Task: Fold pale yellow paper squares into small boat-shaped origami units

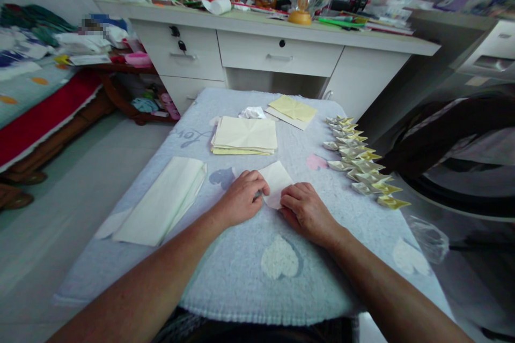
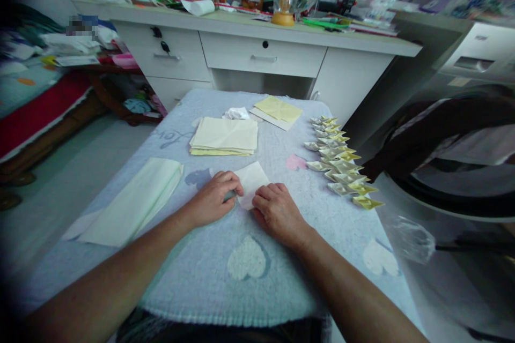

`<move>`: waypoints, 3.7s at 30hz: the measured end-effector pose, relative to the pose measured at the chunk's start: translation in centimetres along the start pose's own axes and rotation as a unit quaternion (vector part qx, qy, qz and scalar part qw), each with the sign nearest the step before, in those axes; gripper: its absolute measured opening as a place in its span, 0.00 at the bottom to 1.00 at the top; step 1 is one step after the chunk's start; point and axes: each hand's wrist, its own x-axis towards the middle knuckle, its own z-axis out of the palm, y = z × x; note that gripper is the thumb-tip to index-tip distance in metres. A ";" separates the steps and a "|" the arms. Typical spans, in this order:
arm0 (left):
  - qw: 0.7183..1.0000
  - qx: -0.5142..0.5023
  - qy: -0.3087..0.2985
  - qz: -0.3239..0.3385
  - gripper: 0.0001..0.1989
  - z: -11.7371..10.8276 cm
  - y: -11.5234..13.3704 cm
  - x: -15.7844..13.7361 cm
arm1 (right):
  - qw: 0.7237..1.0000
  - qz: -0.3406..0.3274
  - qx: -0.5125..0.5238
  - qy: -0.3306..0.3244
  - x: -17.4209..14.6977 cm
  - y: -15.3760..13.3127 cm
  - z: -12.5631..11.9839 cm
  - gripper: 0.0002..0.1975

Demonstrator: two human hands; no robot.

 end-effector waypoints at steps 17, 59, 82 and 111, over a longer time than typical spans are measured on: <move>0.999 -0.022 -0.043 0.001 0.03 -0.3 0.0 -0.1 | 0.993 0.026 0.110 0.020 -0.5 0.8 -0.1 0.03; 0.999 0.002 -0.039 -0.029 0.02 -0.1 0.5 0.0 | 0.976 0.200 0.031 0.084 -0.2 0.8 1.6 0.10; 0.997 -0.008 -0.056 -0.046 0.03 -0.4 0.6 0.0 | 0.971 0.232 0.030 0.052 0.1 0.5 1.2 0.09; 0.997 0.031 -0.074 -0.021 0.19 0.5 0.6 -0.2 | 0.967 0.251 0.020 0.045 0.1 0.5 1.3 0.07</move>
